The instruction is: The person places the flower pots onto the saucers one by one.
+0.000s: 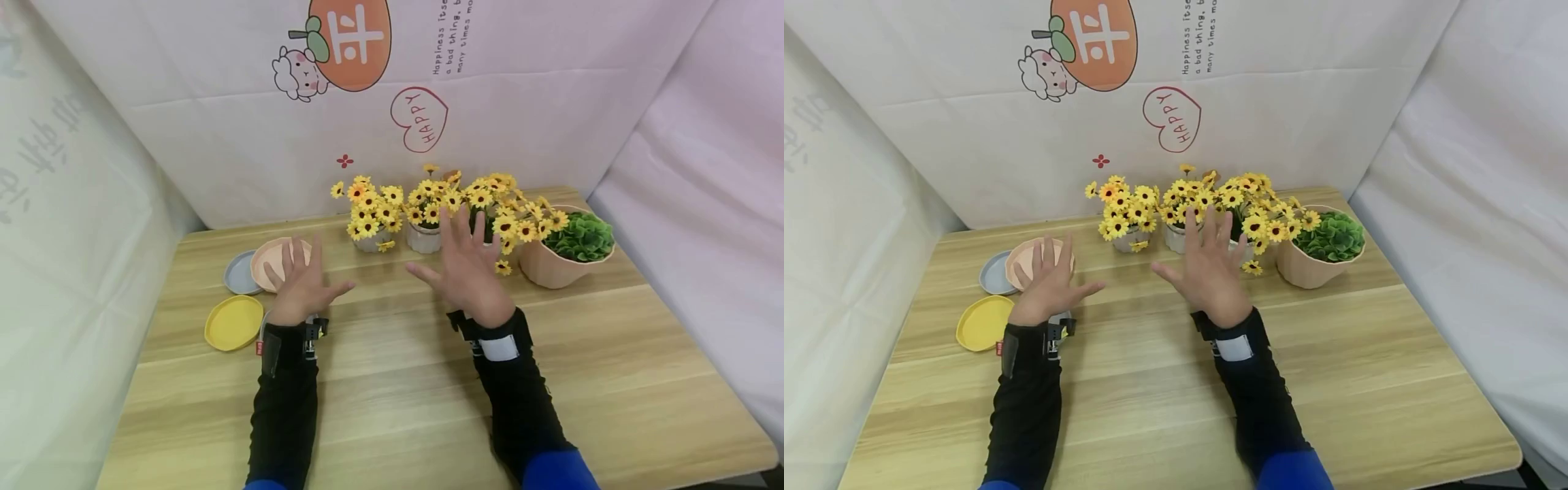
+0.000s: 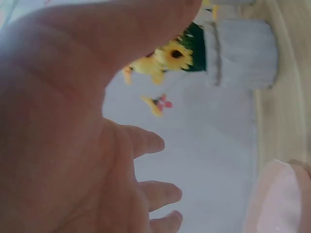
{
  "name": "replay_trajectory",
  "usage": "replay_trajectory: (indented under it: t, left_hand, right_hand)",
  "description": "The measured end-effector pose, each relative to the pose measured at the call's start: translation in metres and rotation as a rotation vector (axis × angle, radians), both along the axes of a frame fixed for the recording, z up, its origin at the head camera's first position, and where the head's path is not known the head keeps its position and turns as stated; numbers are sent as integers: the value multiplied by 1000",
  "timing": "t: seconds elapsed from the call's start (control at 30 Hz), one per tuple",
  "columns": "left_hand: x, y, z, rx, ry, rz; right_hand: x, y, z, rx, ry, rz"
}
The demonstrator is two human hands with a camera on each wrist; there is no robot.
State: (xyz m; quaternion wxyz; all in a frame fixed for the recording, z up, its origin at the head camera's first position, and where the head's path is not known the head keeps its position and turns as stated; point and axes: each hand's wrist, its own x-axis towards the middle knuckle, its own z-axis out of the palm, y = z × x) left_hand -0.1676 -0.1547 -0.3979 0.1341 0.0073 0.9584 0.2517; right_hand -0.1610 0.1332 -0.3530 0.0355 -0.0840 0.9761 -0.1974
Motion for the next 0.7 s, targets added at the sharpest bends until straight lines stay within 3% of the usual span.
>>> replay_trajectory:
  t: [0.27,0.43,0.57,0.7]
  left_hand:
    - [-13,-15,-22,5,-30,52]
    - [-21,-27,-38,20,8,110]
    - [-25,-35,-51,20,56,161]
    - [-22,-44,-56,20,81,225]
  right_hand:
    - [7,36,17,-91,49,-72]
    - [13,72,24,-174,87,-168]
    - [13,103,23,-233,73,-246]
    - [10,130,15,-242,39,-313]
